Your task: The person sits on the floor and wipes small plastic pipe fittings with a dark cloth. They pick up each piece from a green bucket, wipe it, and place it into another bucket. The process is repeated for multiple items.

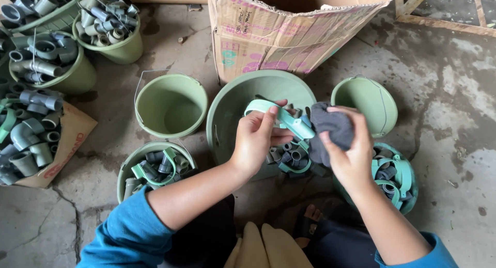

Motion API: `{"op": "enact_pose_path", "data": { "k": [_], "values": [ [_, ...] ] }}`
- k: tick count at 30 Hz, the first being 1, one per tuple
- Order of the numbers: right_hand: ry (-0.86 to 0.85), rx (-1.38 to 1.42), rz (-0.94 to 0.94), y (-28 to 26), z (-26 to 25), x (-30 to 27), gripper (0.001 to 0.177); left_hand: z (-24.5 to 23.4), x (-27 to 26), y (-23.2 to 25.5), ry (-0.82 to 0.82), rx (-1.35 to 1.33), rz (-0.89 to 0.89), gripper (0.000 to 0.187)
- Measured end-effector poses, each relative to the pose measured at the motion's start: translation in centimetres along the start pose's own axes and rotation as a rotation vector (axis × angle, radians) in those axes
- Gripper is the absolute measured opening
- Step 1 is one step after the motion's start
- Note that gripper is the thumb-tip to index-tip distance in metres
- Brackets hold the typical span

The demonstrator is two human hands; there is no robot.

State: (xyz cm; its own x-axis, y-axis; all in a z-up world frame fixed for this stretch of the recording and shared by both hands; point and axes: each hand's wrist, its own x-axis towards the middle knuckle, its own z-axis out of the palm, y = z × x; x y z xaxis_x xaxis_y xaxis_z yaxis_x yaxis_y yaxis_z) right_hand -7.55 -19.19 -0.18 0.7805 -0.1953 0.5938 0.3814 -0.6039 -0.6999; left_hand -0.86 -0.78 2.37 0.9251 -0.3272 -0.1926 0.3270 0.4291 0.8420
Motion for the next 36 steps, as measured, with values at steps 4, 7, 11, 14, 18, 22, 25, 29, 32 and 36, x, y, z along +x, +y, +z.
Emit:
{"op": "enact_pose_path", "data": {
  "k": [4,7,11,14,18,22,25,29,32,36],
  "values": [
    [-0.053,-0.278,-0.237,-2.1,2.3,0.9,0.042,-0.4,1.4,-3.8,-0.017,0.023,-0.095,0.041],
    [-0.14,-0.274,-0.228,-1.4,2.5,0.9,0.034,-0.7,1.9,-4.3,0.065,-0.004,-0.078,0.042],
    [-0.236,-0.188,-0.187,-0.8,1.9,0.9,0.044,-1.2,2.5,-4.3,0.076,-0.002,-0.077,0.038],
    [-0.326,-0.268,0.068,-2.6,0.9,1.0,0.052,-0.2,1.5,-1.9,0.082,-0.039,-0.093,0.038],
    [-0.556,-0.658,0.494,-0.6,-2.0,0.3,0.056,-1.1,2.2,-0.3,0.062,-0.033,0.029,0.037],
    [-0.327,-0.566,0.424,-0.3,-2.2,0.5,0.056,-1.2,2.4,-1.0,0.049,-0.029,0.013,0.038],
    [-0.106,-0.425,0.125,-1.0,-0.5,0.4,0.056,-0.5,1.7,-1.4,0.041,-0.005,-0.007,0.039],
    [-0.12,-0.438,-0.013,0.2,2.2,-0.4,0.055,-0.5,2.1,-3.0,0.005,0.117,-0.073,0.043],
    [-0.255,-0.392,0.071,1.4,1.9,-0.6,0.051,-1.1,2.7,-4.3,0.021,0.141,-0.095,0.042],
    [-0.472,-0.326,0.289,-0.2,0.0,0.7,0.049,-0.2,1.7,-2.5,0.002,0.011,-0.115,0.038]
  ]
}}
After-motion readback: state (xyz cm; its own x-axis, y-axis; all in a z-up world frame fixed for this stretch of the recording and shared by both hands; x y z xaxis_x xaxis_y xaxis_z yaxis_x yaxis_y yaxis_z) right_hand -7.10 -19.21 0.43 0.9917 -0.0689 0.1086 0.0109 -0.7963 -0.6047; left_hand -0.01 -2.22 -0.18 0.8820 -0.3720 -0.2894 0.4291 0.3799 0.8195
